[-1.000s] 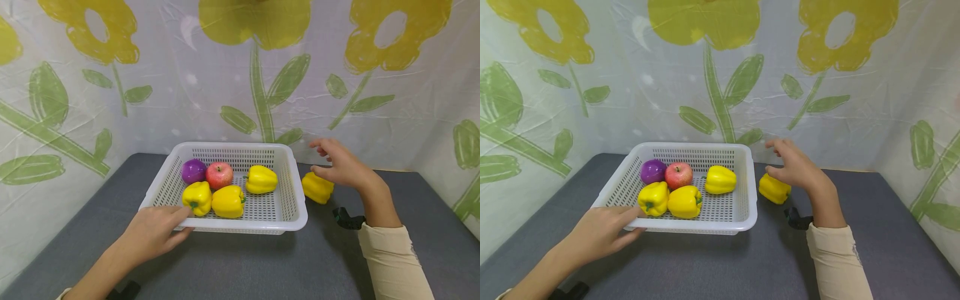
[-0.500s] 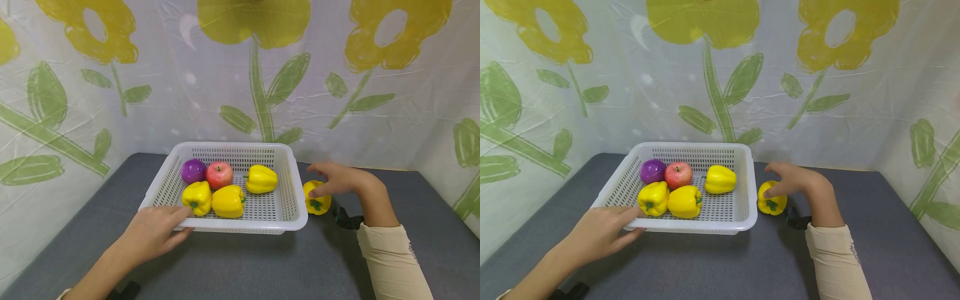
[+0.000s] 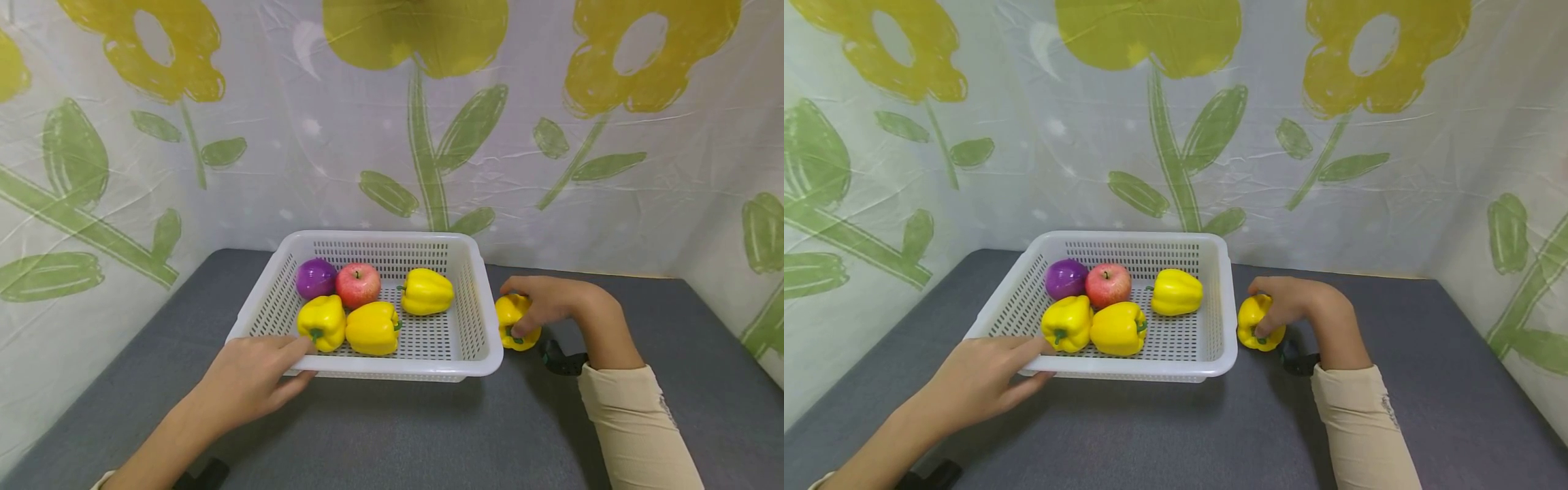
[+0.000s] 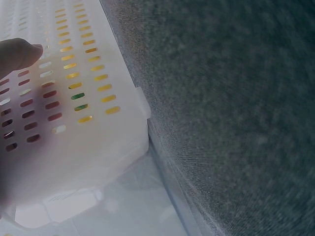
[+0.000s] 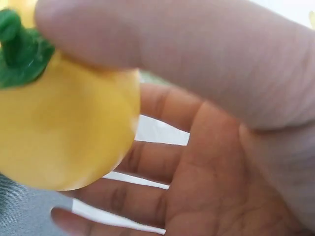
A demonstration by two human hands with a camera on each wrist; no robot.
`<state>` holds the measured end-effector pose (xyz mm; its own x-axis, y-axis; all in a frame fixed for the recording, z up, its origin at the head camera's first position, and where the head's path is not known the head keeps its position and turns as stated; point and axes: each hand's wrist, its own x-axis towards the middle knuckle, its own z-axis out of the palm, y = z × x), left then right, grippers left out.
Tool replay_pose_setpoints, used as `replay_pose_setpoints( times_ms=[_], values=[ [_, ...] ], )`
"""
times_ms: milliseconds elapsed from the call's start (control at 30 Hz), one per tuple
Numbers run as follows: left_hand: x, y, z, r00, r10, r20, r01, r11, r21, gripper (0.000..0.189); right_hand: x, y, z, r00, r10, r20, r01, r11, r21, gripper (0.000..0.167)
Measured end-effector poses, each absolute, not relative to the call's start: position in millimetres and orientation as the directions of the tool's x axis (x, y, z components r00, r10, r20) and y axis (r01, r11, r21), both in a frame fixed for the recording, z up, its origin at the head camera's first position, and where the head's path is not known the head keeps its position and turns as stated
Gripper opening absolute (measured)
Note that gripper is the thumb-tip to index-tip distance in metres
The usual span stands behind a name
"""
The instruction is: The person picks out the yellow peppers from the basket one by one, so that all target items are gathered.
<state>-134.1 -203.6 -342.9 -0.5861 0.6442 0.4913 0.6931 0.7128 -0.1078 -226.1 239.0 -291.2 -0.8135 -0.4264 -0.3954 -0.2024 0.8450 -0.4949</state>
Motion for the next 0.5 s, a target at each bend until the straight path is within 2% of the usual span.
replay_pose_setpoints(
  times_ms=[133, 500],
  values=[
    [-134.0, -203.4, -342.6, -0.590, 0.644, 0.488, 0.691, 0.715, -0.107, 0.023, -229.0, 241.8, -293.5, -0.829, -0.429, -0.360, -0.222, 0.842, -0.492, 0.064],
    [-134.8, -204.0, -343.7, -0.587, 0.645, 0.489, 0.693, 0.713, -0.108, 0.023, -236.0, 249.3, -299.4, -0.877, -0.434, -0.204, -0.291, 0.819, -0.495, 0.068]
  ],
)
